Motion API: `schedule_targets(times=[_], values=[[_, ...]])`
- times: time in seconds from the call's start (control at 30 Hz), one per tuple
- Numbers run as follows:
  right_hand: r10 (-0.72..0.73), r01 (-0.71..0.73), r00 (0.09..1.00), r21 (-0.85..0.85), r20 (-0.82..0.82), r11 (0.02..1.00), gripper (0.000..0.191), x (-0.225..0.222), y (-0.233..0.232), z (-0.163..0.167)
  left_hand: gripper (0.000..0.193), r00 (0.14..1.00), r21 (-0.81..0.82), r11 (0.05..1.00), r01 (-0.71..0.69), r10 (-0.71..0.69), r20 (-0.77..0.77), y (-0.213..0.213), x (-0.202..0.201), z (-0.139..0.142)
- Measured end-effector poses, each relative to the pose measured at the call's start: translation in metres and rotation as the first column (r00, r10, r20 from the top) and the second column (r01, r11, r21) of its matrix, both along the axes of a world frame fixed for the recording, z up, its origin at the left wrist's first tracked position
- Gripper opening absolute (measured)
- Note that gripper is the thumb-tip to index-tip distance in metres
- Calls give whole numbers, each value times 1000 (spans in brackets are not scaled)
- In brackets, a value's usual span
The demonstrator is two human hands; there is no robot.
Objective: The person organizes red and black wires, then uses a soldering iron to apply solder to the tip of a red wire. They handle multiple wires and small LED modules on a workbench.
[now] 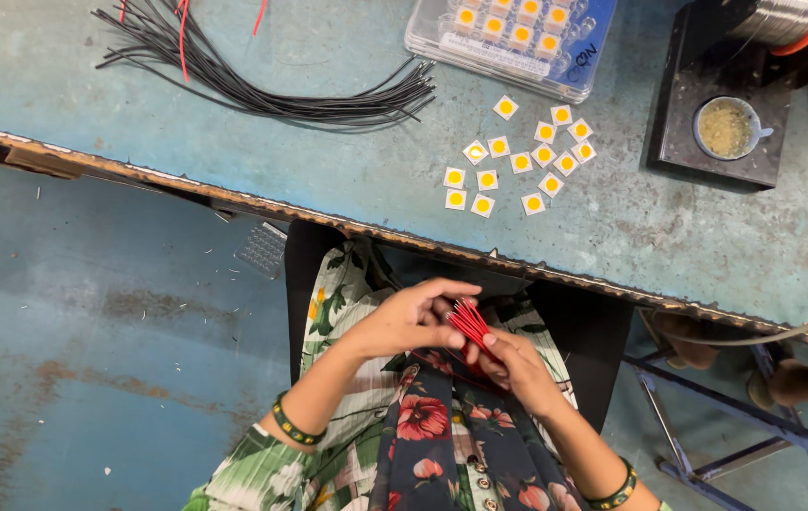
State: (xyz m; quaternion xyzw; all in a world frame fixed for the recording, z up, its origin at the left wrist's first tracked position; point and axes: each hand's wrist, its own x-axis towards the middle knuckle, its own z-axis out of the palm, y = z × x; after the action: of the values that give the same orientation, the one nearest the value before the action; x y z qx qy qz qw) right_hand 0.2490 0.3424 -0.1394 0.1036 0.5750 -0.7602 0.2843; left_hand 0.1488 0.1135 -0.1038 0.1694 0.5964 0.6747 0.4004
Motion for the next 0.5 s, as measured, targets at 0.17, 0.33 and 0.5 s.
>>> schedule_targets(times=[0.17, 0.33, 0.5], values=[[110, -110, 994, -29, -9, 994, 42, -1, 4, -7, 61, 987, 248, 969, 4, -43, 152, -13, 3, 1], [206, -204, 979, -117, 7, 972, 45, -2, 9, 1, 36, 987, 337, 942, -6, -49, 154, -8, 5, -1], [137, -132, 987, 71, -85, 989, 48, -4, 3, 30, 13, 986, 192, 971, -141, 120, 114, 2, 6, 5]])
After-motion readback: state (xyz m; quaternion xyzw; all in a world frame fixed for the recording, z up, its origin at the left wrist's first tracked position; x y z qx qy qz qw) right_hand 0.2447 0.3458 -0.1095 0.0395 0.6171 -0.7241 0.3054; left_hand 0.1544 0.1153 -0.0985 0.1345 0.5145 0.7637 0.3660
